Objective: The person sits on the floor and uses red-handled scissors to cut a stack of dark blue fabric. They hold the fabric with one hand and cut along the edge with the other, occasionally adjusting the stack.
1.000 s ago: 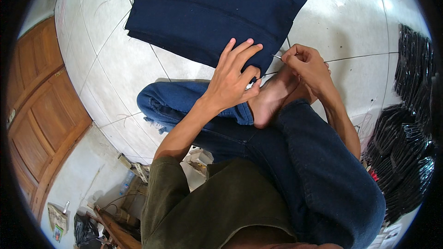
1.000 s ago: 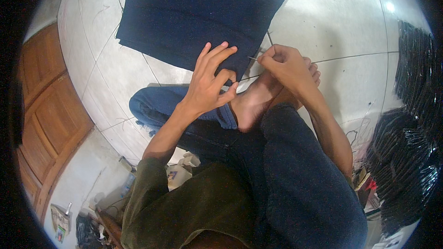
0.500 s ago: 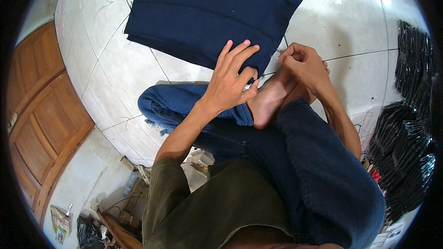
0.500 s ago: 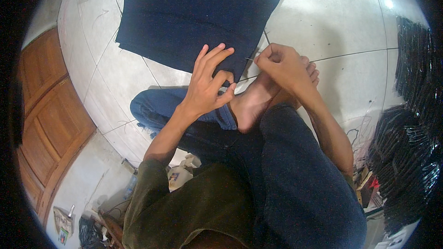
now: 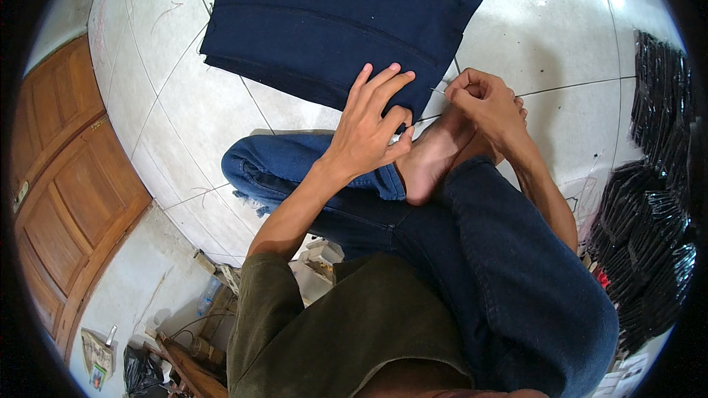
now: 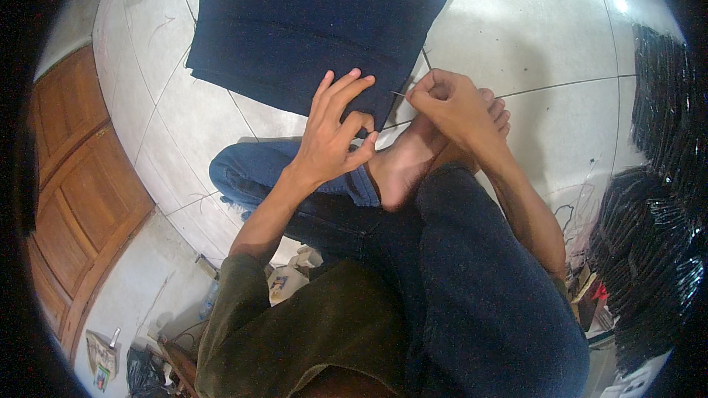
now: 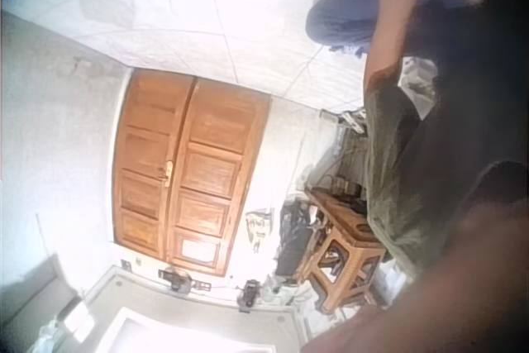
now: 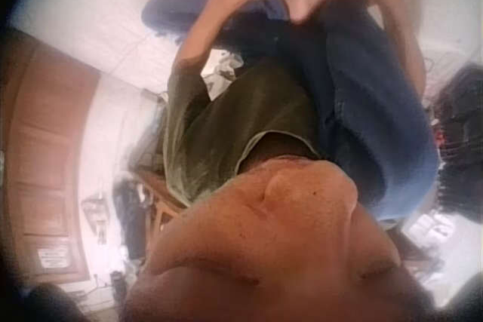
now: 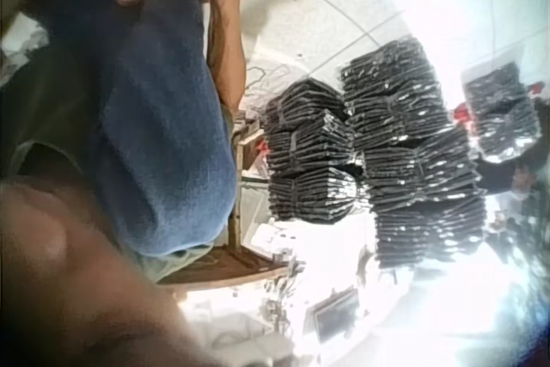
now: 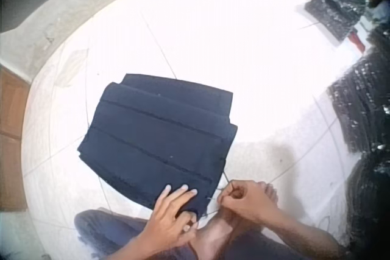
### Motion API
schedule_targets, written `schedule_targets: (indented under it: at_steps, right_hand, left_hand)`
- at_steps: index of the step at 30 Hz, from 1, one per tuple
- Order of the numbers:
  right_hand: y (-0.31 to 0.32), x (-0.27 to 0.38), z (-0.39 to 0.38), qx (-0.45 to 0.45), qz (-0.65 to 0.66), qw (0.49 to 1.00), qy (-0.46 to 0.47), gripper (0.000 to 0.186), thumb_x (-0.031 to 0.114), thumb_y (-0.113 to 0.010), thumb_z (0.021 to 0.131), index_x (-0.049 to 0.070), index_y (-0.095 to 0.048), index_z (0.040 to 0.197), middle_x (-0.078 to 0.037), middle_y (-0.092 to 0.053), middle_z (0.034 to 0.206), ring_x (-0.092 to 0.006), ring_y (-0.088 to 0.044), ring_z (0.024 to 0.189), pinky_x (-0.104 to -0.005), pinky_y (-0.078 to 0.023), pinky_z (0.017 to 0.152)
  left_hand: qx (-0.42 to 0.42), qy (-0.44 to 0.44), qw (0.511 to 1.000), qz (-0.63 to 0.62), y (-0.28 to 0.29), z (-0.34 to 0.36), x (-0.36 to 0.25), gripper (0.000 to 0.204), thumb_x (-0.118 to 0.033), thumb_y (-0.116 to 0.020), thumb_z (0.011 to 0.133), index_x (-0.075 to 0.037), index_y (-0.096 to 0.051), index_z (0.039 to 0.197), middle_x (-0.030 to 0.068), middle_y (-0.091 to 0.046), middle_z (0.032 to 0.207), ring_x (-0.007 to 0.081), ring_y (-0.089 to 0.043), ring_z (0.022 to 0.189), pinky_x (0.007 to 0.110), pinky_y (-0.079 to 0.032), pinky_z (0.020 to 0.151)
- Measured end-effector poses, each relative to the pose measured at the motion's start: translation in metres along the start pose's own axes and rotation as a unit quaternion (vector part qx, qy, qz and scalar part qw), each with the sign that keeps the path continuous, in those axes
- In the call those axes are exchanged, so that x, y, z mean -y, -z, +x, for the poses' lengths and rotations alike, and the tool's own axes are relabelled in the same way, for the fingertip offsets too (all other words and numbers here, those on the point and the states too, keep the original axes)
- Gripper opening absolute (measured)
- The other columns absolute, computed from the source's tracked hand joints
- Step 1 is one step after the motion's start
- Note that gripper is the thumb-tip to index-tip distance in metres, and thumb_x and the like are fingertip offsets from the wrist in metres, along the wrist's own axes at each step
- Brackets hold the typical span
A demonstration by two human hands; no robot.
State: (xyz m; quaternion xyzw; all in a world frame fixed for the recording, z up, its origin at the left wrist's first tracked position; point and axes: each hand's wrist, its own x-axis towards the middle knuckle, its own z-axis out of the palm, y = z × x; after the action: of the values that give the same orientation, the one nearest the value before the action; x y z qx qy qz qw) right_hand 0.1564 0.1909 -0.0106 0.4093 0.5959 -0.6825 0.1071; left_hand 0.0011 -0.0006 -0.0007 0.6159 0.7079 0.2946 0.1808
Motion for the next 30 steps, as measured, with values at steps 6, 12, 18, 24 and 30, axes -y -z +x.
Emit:
schedule_targets:
  at_steps: [6,12,18,24,30]
  right_hand:
    - [-0.003,-0.005,0.002,-0.027,-0.005,0.999,0.041,0.024,0.021,-0.071,0.087,-0.003,-0.072,0.092,-0.007,-0.072,0.079,-0.0106,-0.064,0.072,-0.0268,-0.05,0.067]
    - [-0.001,-0.004,0.004,-0.028,-0.008,0.998,0.048,0.025,0.021,-0.072,0.087,-0.003,-0.071,0.091,-0.007,-0.072,0.077,-0.0101,-0.063,0.071,-0.0267,-0.049,0.065]
    - [-0.002,0.003,0.001,-0.021,-0.014,0.999,0.026,0.025,0.021,-0.072,0.087,-0.003,-0.071,0.091,-0.007,-0.072,0.077,-0.0098,-0.063,0.07,-0.0269,-0.049,0.064]
    - [-0.001,0.004,0.0,-0.03,-0.026,0.999,0.028,0.026,0.022,-0.072,0.088,-0.003,-0.071,0.092,-0.008,-0.072,0.078,-0.01,-0.064,0.071,-0.0275,-0.049,0.065]
    - [0.015,-0.002,-0.003,-0.011,-0.035,0.999,0.036,0.018,0.018,-0.063,0.092,0.002,-0.07,0.097,-0.002,-0.069,0.085,-0.0072,-0.063,0.076,-0.0224,-0.047,0.07]
  left_hand:
    - [-0.005,0.0,1.0,-0.001,-0.001,0.0,0.0,0.016,-0.016,-0.075,0.078,-0.009,-0.062,0.082,0.0196,-0.055,0.146,0.0385,-0.044,0.145,0.063,-0.027,0.12]
    - [-0.007,0.002,1.0,0.001,-0.002,0.0,0.0,0.016,-0.015,-0.076,0.077,-0.009,-0.062,0.082,0.0194,-0.055,0.145,0.0388,-0.044,0.144,0.062,-0.027,0.12]
    - [-0.002,0.005,1.0,0.002,-0.001,0.0,-0.001,0.017,-0.013,-0.076,0.075,-0.009,-0.061,0.083,0.0189,-0.054,0.146,0.039,-0.044,0.144,0.062,-0.027,0.12]
    - [0.0,0.004,1.0,0.005,-0.001,0.001,-0.001,0.012,-0.016,-0.073,0.079,-0.008,-0.064,0.082,0.0186,-0.055,0.145,0.0373,-0.042,0.145,0.061,-0.026,0.122]
    - [-0.028,0.007,1.0,0.005,0.0,0.003,-0.004,0.018,-0.015,-0.077,0.077,-0.009,-0.062,0.083,0.017,-0.059,0.138,0.0381,-0.05,0.136,0.059,-0.034,0.116]
